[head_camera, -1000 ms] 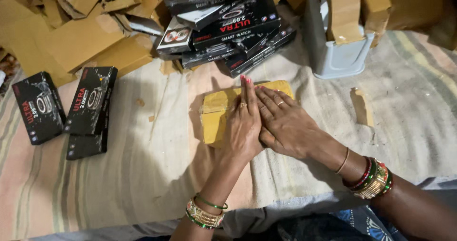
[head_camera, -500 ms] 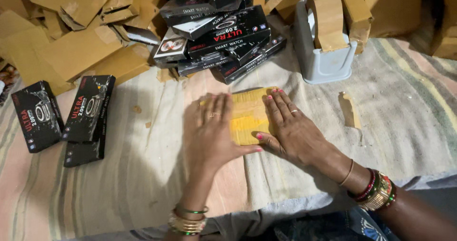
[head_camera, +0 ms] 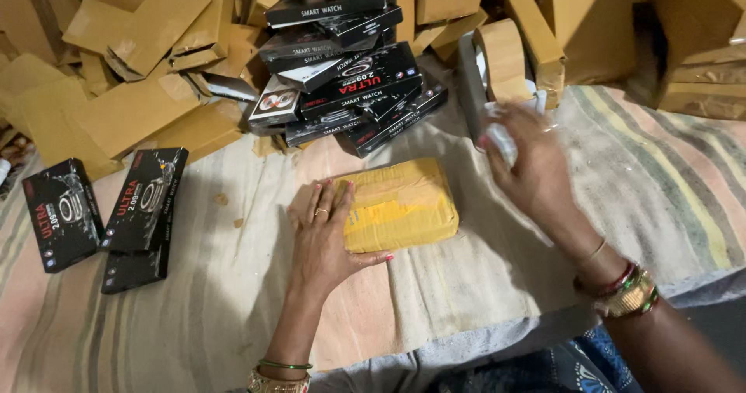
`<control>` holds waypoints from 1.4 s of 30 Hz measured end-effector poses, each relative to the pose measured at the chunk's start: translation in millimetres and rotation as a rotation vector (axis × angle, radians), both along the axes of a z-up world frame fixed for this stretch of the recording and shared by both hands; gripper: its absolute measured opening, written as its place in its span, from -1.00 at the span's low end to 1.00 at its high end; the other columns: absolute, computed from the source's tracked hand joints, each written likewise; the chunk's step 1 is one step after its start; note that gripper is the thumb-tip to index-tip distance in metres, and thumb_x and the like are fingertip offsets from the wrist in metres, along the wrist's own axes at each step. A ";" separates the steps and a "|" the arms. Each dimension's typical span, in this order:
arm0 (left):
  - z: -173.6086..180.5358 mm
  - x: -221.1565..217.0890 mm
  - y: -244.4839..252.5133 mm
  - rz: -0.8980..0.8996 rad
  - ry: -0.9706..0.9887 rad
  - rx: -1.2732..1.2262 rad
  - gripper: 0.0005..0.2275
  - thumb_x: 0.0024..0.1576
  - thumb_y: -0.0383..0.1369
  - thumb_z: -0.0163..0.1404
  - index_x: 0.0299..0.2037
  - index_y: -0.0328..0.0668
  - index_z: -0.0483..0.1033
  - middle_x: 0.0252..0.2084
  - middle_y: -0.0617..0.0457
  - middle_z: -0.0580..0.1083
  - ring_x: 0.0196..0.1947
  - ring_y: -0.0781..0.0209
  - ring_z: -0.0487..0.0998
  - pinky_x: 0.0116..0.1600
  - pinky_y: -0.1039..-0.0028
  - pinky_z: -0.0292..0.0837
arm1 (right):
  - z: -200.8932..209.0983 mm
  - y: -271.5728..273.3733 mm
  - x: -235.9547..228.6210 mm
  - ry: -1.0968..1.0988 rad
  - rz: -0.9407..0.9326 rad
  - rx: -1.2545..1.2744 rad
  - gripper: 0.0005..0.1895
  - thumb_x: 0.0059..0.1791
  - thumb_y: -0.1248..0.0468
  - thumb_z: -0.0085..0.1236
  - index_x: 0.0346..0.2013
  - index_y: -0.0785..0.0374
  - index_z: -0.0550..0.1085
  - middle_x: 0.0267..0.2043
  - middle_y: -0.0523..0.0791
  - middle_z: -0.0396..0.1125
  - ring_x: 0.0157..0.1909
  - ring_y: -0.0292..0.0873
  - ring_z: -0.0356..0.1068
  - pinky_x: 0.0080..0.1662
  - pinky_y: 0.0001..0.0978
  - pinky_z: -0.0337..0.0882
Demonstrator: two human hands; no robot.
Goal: The person packs a smartwatch box into a small cardboard shipping box. They place the product inside, add a piece of white foam for cushioning, close the flaps, and seal the box with packing tape using a tape dispenser.
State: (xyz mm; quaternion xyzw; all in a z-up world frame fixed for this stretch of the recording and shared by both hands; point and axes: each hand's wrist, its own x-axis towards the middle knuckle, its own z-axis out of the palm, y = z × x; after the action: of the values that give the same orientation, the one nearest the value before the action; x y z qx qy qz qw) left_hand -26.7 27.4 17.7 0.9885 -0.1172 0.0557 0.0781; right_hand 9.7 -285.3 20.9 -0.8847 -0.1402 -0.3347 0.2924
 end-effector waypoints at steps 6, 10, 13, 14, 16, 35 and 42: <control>53.9 12.4 -34.2 0.070 0.263 0.164 0.32 -0.52 0.42 0.29 0.43 -0.21 0.03 0.44 -0.22 0.11 0.49 -0.23 -0.14 0.40 -0.36 -0.45 | 6.0 -41.2 51.0 0.107 -0.309 -0.023 -0.55 0.11 0.04 0.19 0.05 0.39 0.47 0.15 0.35 0.26 0.18 0.37 0.27 0.08 0.15 0.36; 59.9 43.6 -91.1 -0.132 -0.102 0.040 0.12 -0.27 0.32 0.22 0.41 -0.27 0.07 0.44 -0.25 0.15 0.51 -0.08 -0.04 0.37 -0.51 -0.48 | 3.9 -44.0 77.8 0.291 -0.383 0.020 -0.49 0.04 -0.11 0.18 -0.05 0.30 0.56 0.07 0.37 0.25 0.13 0.45 0.22 0.07 0.24 0.30; 53.6 84.5 -147.1 -0.301 -0.308 -0.061 0.06 -0.23 0.05 0.33 0.47 -0.08 -0.02 0.49 -0.18 0.07 0.52 -0.04 -0.03 0.43 -0.43 -0.40 | -3.2 -45.3 97.2 0.404 -0.401 0.016 -0.52 0.02 -0.15 0.17 -0.21 0.23 0.64 -0.04 0.34 0.34 0.09 0.40 0.28 0.21 0.22 0.19; 50.8 99.4 -163.9 -0.310 -0.282 0.007 0.08 -0.25 -0.03 0.37 0.47 -0.04 -0.06 0.52 -0.12 0.01 0.54 -0.01 -0.07 0.43 -0.41 -0.41 | -5.5 -45.5 104.0 0.445 -0.402 0.017 -0.53 0.02 -0.16 0.16 -0.26 0.20 0.66 -0.08 0.31 0.38 0.08 0.36 0.32 0.30 0.20 0.15; 42.2 127.3 -195.3 -0.320 -0.307 0.121 0.07 -0.23 -0.18 0.38 0.50 0.03 -0.09 0.56 0.01 -0.05 0.55 0.08 -0.10 0.43 -0.39 -0.41 | -11.8 -46.6 112.9 0.383 -0.377 0.076 -0.59 -0.01 -0.08 0.20 -0.30 0.20 0.67 -0.12 0.28 0.40 0.05 0.32 0.34 0.32 0.17 0.06; 14.0 155.2 -209.9 -0.329 -0.314 0.163 -0.07 -0.17 -0.13 0.34 0.46 0.46 0.08 0.55 0.45 -0.03 0.58 0.14 -0.27 0.37 -0.65 -0.57 | -56.6 -42.2 9.1 0.376 -0.086 0.884 -0.72 0.11 0.20 0.26 -0.33 0.38 0.50 -0.44 -0.10 0.31 -0.51 -0.34 0.18 -0.46 -0.44 0.17; 16.3 147.3 -207.1 -0.324 -0.228 0.150 -0.10 -0.14 0.13 0.26 0.45 0.46 0.06 0.57 0.42 -0.08 0.59 0.12 -0.31 0.43 -0.58 -0.60 | -69.2 -64.1 19.2 0.380 -0.102 0.692 -0.80 -0.05 0.22 0.34 -0.38 0.28 0.51 -0.44 -0.05 0.47 -0.46 -0.27 0.45 -0.38 -0.39 0.45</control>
State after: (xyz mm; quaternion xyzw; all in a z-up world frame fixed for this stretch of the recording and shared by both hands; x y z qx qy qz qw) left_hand 120.5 -179.7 34.0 0.9470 -0.2866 0.1451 -0.0017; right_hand 28.9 -349.4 -48.3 -0.7859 0.0815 -0.2065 0.5771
